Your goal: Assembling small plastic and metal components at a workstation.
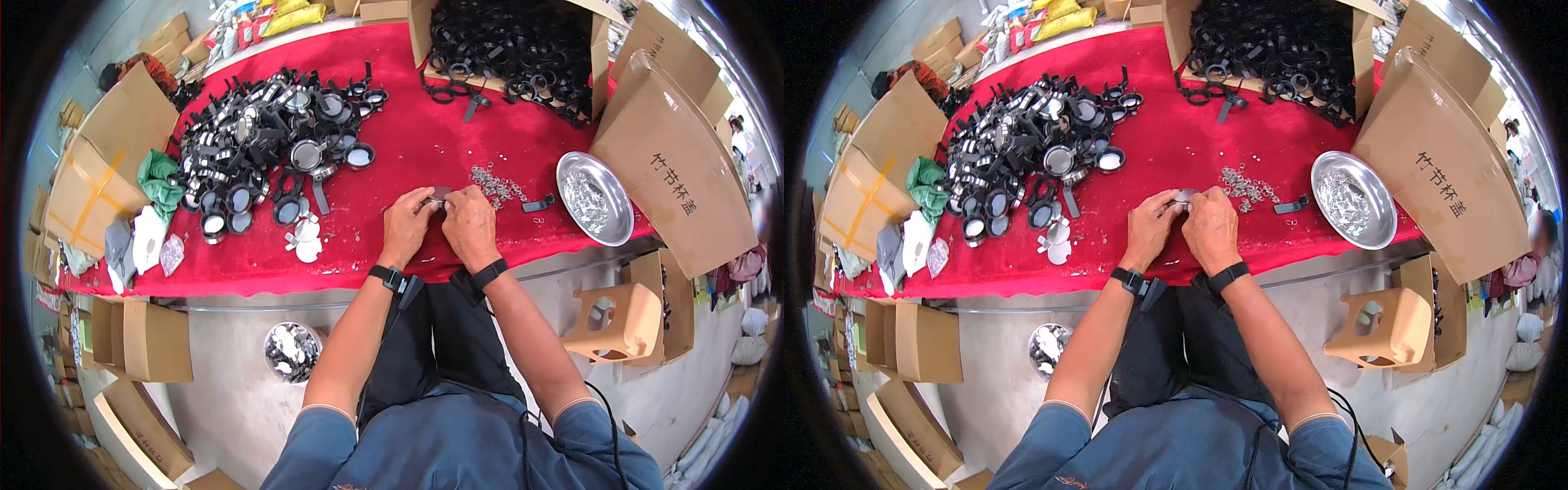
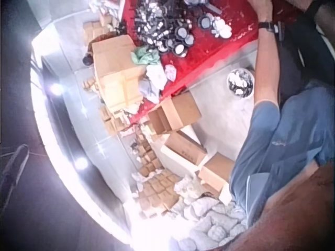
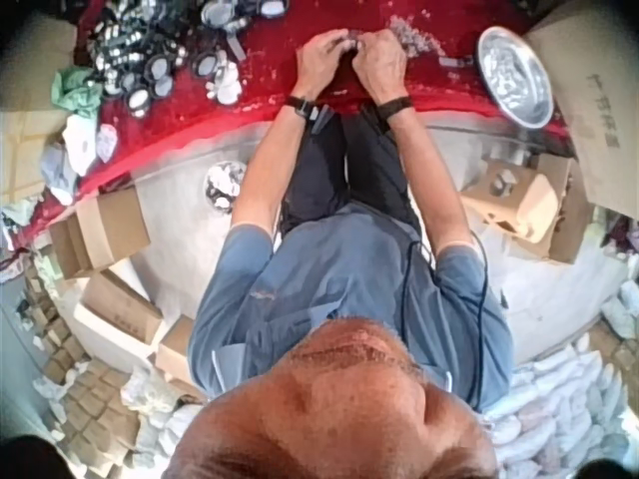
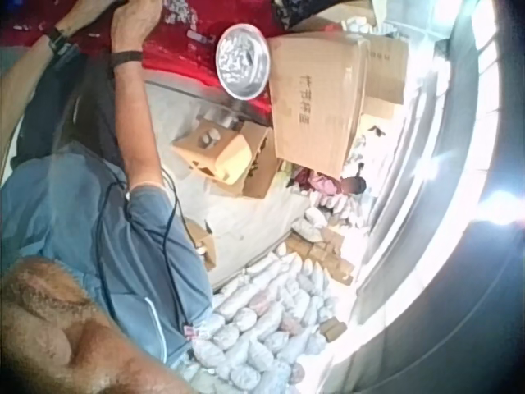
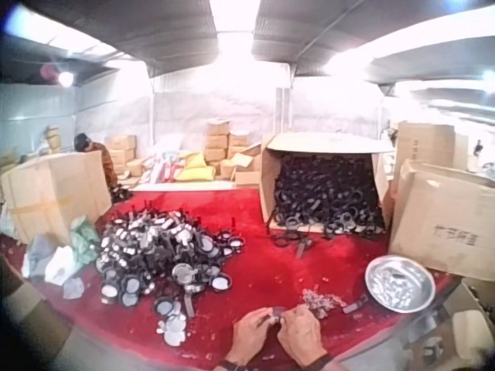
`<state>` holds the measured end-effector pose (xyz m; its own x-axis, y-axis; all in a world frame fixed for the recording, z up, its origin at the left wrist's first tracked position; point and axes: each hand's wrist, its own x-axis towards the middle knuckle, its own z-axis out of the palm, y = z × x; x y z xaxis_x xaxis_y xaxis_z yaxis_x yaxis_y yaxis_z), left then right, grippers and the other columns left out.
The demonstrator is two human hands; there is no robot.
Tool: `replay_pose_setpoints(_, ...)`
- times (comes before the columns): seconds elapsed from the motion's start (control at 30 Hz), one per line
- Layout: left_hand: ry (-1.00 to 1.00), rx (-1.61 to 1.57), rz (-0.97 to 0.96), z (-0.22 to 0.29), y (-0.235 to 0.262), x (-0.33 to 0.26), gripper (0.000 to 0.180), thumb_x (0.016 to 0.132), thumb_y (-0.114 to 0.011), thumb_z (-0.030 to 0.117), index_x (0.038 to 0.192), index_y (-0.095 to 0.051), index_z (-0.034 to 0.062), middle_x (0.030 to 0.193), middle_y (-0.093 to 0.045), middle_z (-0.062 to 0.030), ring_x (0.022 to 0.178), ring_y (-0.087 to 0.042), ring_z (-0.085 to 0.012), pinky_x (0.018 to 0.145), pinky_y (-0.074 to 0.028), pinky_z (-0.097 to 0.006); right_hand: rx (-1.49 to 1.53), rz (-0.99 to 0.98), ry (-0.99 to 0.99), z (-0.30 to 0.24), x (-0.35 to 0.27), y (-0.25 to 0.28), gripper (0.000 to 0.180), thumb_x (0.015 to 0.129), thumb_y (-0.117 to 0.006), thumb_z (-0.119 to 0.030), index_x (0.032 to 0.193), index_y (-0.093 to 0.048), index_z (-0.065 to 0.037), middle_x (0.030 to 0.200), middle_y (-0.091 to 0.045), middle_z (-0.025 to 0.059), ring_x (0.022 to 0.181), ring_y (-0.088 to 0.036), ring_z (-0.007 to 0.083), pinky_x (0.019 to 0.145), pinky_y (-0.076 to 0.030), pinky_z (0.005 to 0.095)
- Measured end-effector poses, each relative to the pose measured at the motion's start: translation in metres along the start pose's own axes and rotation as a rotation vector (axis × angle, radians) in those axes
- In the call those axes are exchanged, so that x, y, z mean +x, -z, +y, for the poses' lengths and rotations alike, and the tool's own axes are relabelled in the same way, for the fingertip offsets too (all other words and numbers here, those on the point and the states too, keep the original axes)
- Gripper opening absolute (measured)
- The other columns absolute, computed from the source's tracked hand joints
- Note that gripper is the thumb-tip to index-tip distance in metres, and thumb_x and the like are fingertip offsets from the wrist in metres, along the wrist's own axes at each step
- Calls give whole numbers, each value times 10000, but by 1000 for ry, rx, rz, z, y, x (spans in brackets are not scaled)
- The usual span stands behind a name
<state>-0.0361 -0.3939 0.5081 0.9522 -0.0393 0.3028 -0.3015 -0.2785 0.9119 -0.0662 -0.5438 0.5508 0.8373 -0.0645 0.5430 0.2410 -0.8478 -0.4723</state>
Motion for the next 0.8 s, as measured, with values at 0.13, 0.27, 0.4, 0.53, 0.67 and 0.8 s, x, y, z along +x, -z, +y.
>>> replay_pose_setpoints(0.13, -116, 88, -1, -9, 0, 2, 321, 1006, -770, 122, 1308, -783, 14, 1316, -784, -168, 1110, -785, -248, 979, -611, -364, 16, -9, 72, 1, 2, 1, 104, 935, -734, -97, 933, -774, -1, 964, -688, 216, 914, -714, 434, 813, -580, 536)
replay_pose_setpoints(0.27, -40, 23, 4, -15, 3, -4, 282, 1010, -766, 86, 1278, -788, 1, 1305, -784, -185, 1122, -780, -238, 996, -608, -351, 216, -228, -326, 8, 27, 4, 363, 988, -736, -332, 918, -804, 17, 908, -752, 310, 870, -735, 512, 813, -574, 595)
replay_pose_setpoints(0.4, -8, -46, -25, -12, 0, -2, 285, 1012, -773, 83, 1281, -785, -12, 1338, -776, -171, 1162, -765, -223, 1024, -596, -340, 311, -251, -445, 37, 42, -6, 375, 986, -736, -329, 899, -791, 31, 807, -765, 224, 707, -754, 379, 660, -581, 499)
replay_pose_setpoints(0.53, -83, -12, -14, -14, 12, -1, 293, 1012, -774, 71, 1294, -784, -7, 1350, -771, -153, 1185, -753, -213, 1037, -593, -340, 784, -515, -774, 40, 45, -19, 240, 991, -761, -232, 898, -757, -10, 713, -663, 48, 629, -628, 138, 518, -495, 323)
replay_pose_setpoints(0.67, -44, 76, -93, -22, 32, 1, 285, 1022, -752, 55, 1301, -775, -2, 1326, -776, -140, 1153, -754, -203, 1028, -596, -343, 680, -436, -741, 33, 38, -53, 239, 853, -705, -204, 784, -767, 17, 728, -745, 151, 599, -723, 229, 558, -555, 386)
replay_pose_setpoints(0.8, -161, 244, -127, -8, 41, 3, 281, 1030, -722, 82, 1296, -769, 2, 1283, -768, -188, 1152, -751, -310, 1031, -588, -396, 463, -234, -599, 31, 34, -66, 310, 783, -733, -284, 783, -787, 20, 734, -761, 225, 766, -781, 408, 727, -605, 494)
